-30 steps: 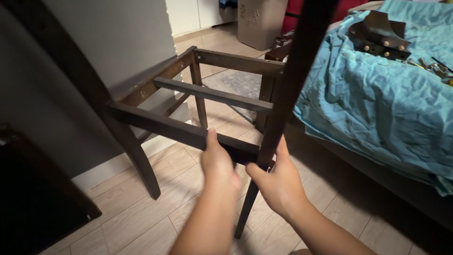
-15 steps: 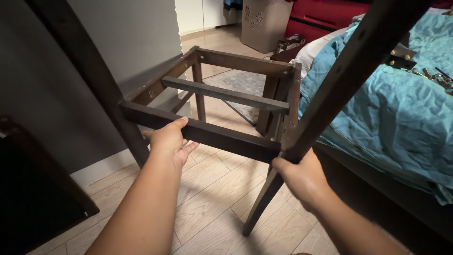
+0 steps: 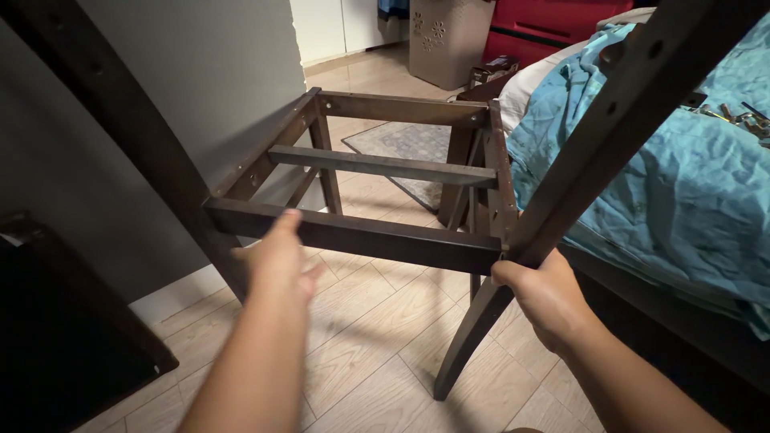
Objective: The person assembles a wooden chair frame using a screwdriver. They insert and tighten screws into the chair legs and crossbars, reposition the frame, and continue securing joints.
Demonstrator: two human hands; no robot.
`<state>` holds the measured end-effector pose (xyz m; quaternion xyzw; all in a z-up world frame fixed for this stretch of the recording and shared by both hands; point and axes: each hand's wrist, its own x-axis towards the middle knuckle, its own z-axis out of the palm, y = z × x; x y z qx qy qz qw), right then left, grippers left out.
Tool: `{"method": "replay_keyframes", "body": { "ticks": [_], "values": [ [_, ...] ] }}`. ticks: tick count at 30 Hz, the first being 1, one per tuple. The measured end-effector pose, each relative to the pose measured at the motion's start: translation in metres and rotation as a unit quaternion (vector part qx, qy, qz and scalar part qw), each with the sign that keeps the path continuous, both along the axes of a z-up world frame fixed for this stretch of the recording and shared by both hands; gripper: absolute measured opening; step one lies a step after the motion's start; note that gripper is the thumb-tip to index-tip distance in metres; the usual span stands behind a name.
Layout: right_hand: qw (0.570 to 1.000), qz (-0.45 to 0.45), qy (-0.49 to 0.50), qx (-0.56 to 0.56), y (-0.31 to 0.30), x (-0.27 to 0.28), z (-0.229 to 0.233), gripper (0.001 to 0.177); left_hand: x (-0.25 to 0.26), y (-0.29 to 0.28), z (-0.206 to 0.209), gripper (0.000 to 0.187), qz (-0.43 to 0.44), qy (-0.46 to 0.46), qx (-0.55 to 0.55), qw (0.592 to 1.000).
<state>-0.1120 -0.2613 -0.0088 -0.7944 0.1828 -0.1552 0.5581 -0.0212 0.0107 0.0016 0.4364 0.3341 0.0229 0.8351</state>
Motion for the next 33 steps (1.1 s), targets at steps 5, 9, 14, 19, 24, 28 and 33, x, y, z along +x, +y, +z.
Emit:
{"method": "replay_keyframes", "body": {
  "ticks": [5, 9, 14, 19, 24, 28, 33],
  "values": [
    [0.996, 0.004, -0.054, 0.065, 0.014, -0.003, -0.003, 0.080, 0.006, 0.049, -0.017, 0.081, 0.062, -0.058, 0.089, 0.992],
    [0.994, 0.015, -0.059, 0.088, 0.026, -0.001, 0.000, 0.086, 0.020, 0.081, -0.020, 0.074, 0.054, -0.160, 0.204, 0.964],
    [0.990, -0.001, -0.037, 0.134, 0.030, -0.002, -0.002, 0.083, 0.035, 0.105, -0.026, 0.072, 0.013, -0.116, 0.222, 0.968],
    [0.984, 0.021, -0.091, 0.154, 0.023, 0.004, -0.015, 0.073, 0.055, 0.119, -0.042, 0.058, -0.011, -0.116, 0.279, 0.953],
    [0.986, -0.014, -0.078, 0.145, 0.016, 0.009, -0.006, 0.068, 0.058, 0.121, -0.040, 0.055, 0.016, -0.163, 0.315, 0.935],
    [0.990, -0.007, -0.073, 0.123, 0.006, 0.016, -0.008, 0.081, 0.063, 0.120, -0.039, 0.051, -0.024, -0.087, 0.405, 0.910],
    [0.983, 0.046, -0.111, 0.136, -0.011, 0.018, -0.025, 0.094, 0.071, 0.112, -0.049, 0.047, -0.001, -0.123, 0.386, 0.914]
  ]
}}
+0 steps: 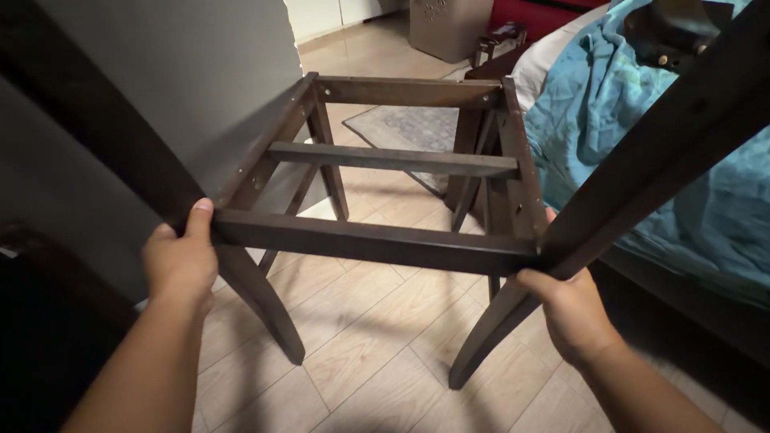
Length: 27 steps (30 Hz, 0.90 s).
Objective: The person assembles a wooden chair frame using a screwdriver. They insert and tighten screws into the chair legs and crossbars, reposition the frame, and continue securing joints.
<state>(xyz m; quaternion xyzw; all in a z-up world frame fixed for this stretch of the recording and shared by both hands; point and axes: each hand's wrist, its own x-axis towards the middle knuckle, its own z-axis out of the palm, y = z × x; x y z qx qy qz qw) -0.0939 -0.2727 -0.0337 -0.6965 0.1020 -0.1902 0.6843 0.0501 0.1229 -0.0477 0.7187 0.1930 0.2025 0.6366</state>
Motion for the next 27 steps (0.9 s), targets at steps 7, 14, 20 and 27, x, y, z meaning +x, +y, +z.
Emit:
{"method": "replay_keyframes", "body": {
  "ticks": [7, 14, 20, 27],
  "values": [
    [0.997, 0.010, 0.009, -0.073, -0.013, 0.003, 0.000, 0.103, 0.002, -0.010, 0.004, 0.049, 0.018, 0.024, 0.025, 0.999],
    [0.999, 0.030, -0.006, -0.045, -0.005, 0.007, 0.006, 0.103, -0.012, -0.003, 0.005, 0.047, 0.022, 0.024, 0.046, 0.998],
    [0.998, 0.065, -0.017, -0.022, -0.037, 0.003, -0.014, 0.110, -0.036, -0.007, 0.014, 0.045, 0.022, 0.008, 0.108, 0.994],
    [0.995, 0.081, -0.005, -0.049, -0.042, -0.023, -0.018, 0.116, -0.069, -0.007, 0.014, 0.044, 0.019, 0.012, 0.099, 0.995]
  ]
}}
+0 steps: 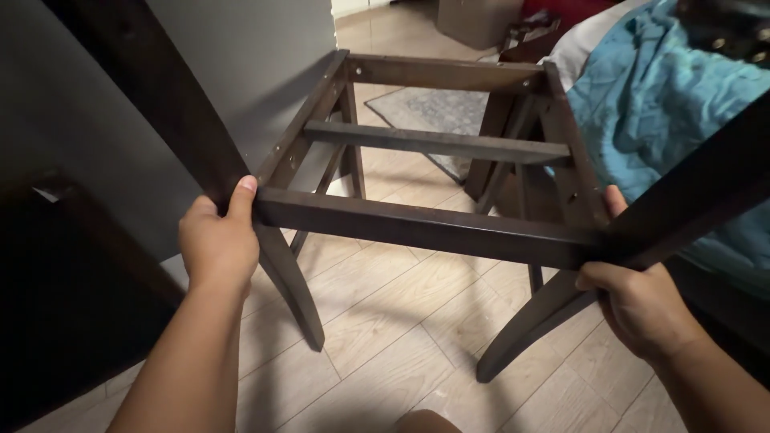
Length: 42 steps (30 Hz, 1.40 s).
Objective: The person assembles a wooden chair frame using a screwdriver. They insert and tighten screws into the chair legs and crossbars, reposition the frame, and continue securing joints.
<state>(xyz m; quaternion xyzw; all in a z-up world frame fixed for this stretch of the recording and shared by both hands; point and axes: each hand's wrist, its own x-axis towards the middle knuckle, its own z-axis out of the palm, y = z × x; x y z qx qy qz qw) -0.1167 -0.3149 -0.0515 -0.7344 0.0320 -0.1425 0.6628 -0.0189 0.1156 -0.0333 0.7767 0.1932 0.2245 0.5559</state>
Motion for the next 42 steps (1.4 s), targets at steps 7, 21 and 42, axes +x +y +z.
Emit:
{"method": "replay_keyframes", "body": {
  "ticks": [7, 21, 42],
  "values": [
    [1.000, 0.008, -0.001, -0.027, 0.011, -0.013, 0.010, 0.110, -0.009, -0.001, -0.011, 0.042, -0.008, 0.006, -0.053, 0.999],
    [0.990, -0.095, -0.094, 0.038, 0.016, -0.008, -0.028, 0.089, -0.002, -0.017, -0.024, 0.042, 0.028, -0.034, 0.014, 0.999],
    [0.964, -0.260, 0.054, 0.000, 0.056, 0.002, -0.010, 0.054, -0.006, 0.061, -0.002, 0.038, -0.107, 0.004, 0.069, 0.992]
  ]
}}
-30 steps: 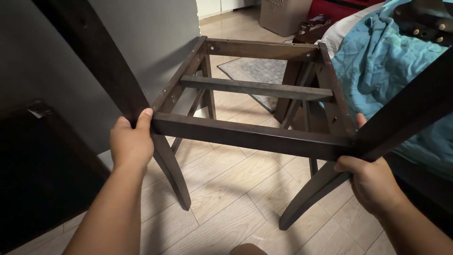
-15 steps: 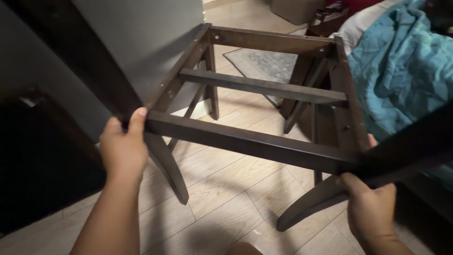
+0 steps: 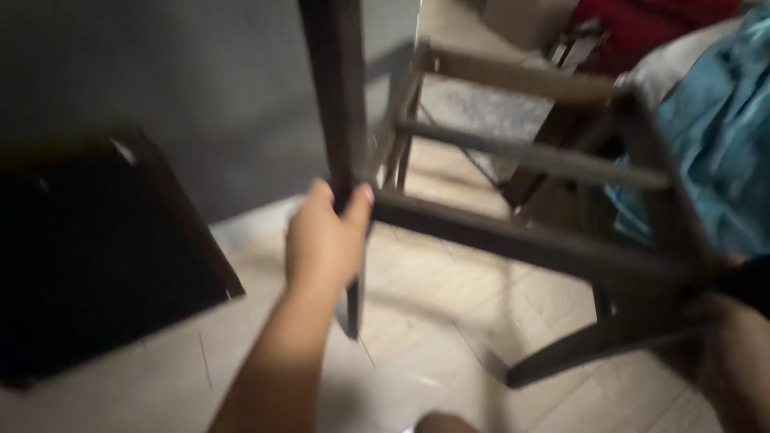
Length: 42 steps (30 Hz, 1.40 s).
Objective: The person assembles a wooden chair frame using a screwdriver. They insert and tighten screws into the chair legs and crossbars, reposition the frame, and continue securing joints.
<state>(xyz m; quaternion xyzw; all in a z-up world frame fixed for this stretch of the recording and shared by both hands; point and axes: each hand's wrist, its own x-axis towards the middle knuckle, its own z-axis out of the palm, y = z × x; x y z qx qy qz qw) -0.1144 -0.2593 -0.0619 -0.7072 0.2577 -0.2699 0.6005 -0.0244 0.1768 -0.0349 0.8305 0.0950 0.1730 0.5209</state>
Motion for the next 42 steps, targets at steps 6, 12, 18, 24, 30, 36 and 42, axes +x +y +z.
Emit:
{"method": "replay_keyframes", "body": {
  "ticks": [6, 12, 18, 24, 30, 36, 42],
  "values": [
    [0.980, -0.134, 0.135, 0.059, -0.025, 0.017, 0.037, 0.029, 0.027, 0.046, 0.075, 0.031, -0.173, 0.194, 0.062, 0.964],
    [0.971, -0.226, 0.079, -0.002, 0.009, 0.011, 0.080, 0.030, 0.080, 0.080, 0.061, 0.037, -0.335, 0.171, 0.046, 0.926],
    [0.979, -0.183, 0.094, -0.004, 0.043, 0.007, 0.127, 0.031, 0.125, 0.090, -0.015, 0.058, -0.385, 0.232, -0.141, 0.882],
    [0.981, -0.145, 0.126, 0.007, 0.026, -0.002, 0.119, 0.043, 0.117, 0.065, -0.043, 0.066, -0.443, 0.197, -0.194, 0.853],
    [0.994, -0.101, 0.046, -0.022, 0.028, 0.001, 0.099, 0.045, 0.069, 0.004, -0.032, 0.065, -0.153, 0.203, -0.075, 0.964],
    [0.991, -0.072, 0.107, -0.035, 0.005, -0.012, 0.119, 0.045, 0.054, -0.020, -0.016, 0.070, -0.138, 0.143, -0.187, 0.962],
    [0.986, -0.035, -0.143, -0.078, 0.022, -0.036, 0.207, 0.048, 0.053, -0.026, 0.006, 0.089, -0.201, 0.142, -0.270, 0.931]
  ]
}}
